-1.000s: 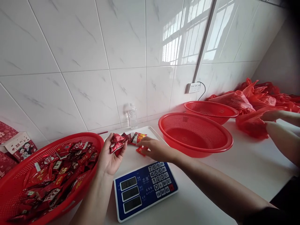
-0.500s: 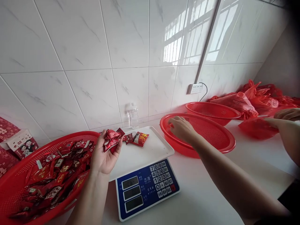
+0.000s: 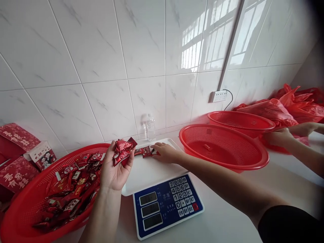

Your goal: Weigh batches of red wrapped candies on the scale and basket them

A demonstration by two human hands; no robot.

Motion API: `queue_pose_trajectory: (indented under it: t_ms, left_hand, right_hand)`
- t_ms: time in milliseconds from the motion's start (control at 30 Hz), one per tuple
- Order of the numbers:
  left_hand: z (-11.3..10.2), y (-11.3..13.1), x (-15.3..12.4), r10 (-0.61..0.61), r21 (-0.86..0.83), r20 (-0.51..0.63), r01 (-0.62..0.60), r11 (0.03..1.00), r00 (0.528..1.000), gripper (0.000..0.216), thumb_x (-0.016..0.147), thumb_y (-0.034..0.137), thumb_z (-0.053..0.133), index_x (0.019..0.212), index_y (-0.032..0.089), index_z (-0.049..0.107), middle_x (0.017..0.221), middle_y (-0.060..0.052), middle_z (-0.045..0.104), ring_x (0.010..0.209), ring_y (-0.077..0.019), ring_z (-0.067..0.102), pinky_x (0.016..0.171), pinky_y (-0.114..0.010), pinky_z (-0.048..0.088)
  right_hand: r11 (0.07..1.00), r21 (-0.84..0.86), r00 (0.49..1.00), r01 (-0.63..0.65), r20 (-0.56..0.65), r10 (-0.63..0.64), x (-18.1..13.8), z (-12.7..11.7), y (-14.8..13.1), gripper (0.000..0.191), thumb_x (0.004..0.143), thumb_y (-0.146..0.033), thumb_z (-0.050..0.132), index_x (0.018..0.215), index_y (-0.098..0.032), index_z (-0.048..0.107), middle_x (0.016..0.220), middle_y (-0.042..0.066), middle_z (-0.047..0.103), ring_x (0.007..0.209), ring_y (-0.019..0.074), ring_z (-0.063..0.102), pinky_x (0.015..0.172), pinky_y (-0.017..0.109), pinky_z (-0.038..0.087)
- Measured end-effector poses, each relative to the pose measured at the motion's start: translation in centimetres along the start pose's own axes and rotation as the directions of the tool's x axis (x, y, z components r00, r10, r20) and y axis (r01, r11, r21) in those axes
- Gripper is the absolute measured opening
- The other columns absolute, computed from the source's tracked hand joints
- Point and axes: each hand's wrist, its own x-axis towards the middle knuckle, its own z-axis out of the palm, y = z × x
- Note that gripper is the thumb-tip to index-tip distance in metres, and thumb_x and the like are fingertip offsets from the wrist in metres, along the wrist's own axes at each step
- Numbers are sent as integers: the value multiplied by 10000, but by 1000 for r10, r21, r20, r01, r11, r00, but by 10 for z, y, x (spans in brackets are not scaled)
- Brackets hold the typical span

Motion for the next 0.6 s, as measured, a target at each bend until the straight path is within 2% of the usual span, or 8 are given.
queue_pose_trajectory:
  t_ms: [100, 200, 300, 367, 400, 467, 533, 600]
  left_hand:
    - [0, 2, 1, 4, -4, 2, -4, 1000, 1000, 279, 976, 269, 427, 847, 154, 646, 791, -31, 724, 763, -215, 725, 523, -270, 614]
    - [0, 3, 3, 6, 12, 1, -6, 1000, 1000, 285, 977, 280, 426, 852, 153, 648, 817, -42, 725, 776, -206, 723, 534, -257, 611]
    - [0, 1, 3, 0, 30, 3, 0, 1000, 1000, 291, 978, 290, 425, 855, 150, 649, 867, -60, 728, 789, -201, 719, 537, -248, 607]
    - [1, 0, 3, -3, 20, 7, 2, 1000, 1000, 287, 979, 285, 426, 850, 153, 647, 856, -53, 726, 776, -190, 717, 544, -252, 610]
    - [1, 0, 3, -6, 12, 8, 6, 1000, 1000, 287, 979, 280, 426, 843, 155, 645, 835, -44, 724, 763, -183, 716, 549, -256, 612]
    - [2, -1, 3, -12, -4, 4, 12, 1000, 1000, 288, 980, 271, 425, 825, 159, 641, 792, -28, 718, 736, -171, 713, 560, -263, 616]
    - [2, -2, 2, -20, -6, 2, 20, 1000, 1000, 283, 978, 268, 429, 825, 160, 642, 775, -26, 716, 723, -168, 712, 563, -263, 616]
    - [2, -2, 2, -21, -1, 4, 21, 1000, 1000, 271, 975, 268, 436, 843, 159, 647, 785, -34, 720, 731, -173, 715, 562, -263, 614]
  right_hand:
    - [999, -43, 999, -10, -52, 8, -10, -11, 10, 366, 888, -332, 504, 1223, -237, 617, 1228, 102, 622, 1105, 258, 571, 895, 370, 443]
    - [986, -98, 984, -134, -130, 121, -26, -34, 30, 319, 908, -264, 440, 1149, -211, 642, 1222, 124, 607, 1067, 278, 571, 828, 397, 466]
    - [934, -145, 934, -328, -195, 298, -41, -59, 59, 354, 919, -253, 400, 1182, -144, 611, 1295, 205, 534, 1156, 390, 506, 879, 572, 416]
    - [896, -168, 905, -411, -191, 379, -45, -68, 72, 388, 885, -271, 484, 1239, -143, 578, 1367, 233, 468, 1262, 481, 386, 921, 728, 287]
    - [891, -174, 904, -419, -171, 391, -44, -69, 75, 430, 872, -293, 521, 1278, -155, 553, 1407, 234, 433, 1308, 497, 320, 939, 762, 229]
    - [920, -165, 934, -356, -98, 343, -38, -63, 68, 523, 875, -366, 546, 1364, -192, 481, 1483, 207, 365, 1377, 454, 238, 1007, 728, 200]
    - [970, -126, 977, -210, -3, 211, -25, -48, 47, 578, 912, -459, 487, 1434, -225, 400, 1539, 159, 308, 1406, 356, 246, 1068, 595, 269]
    - [995, -73, 995, -66, 74, 71, -8, -29, 19, 620, 918, -557, 429, 1465, -275, 352, 1564, 108, 282, 1418, 304, 250, 1077, 505, 312]
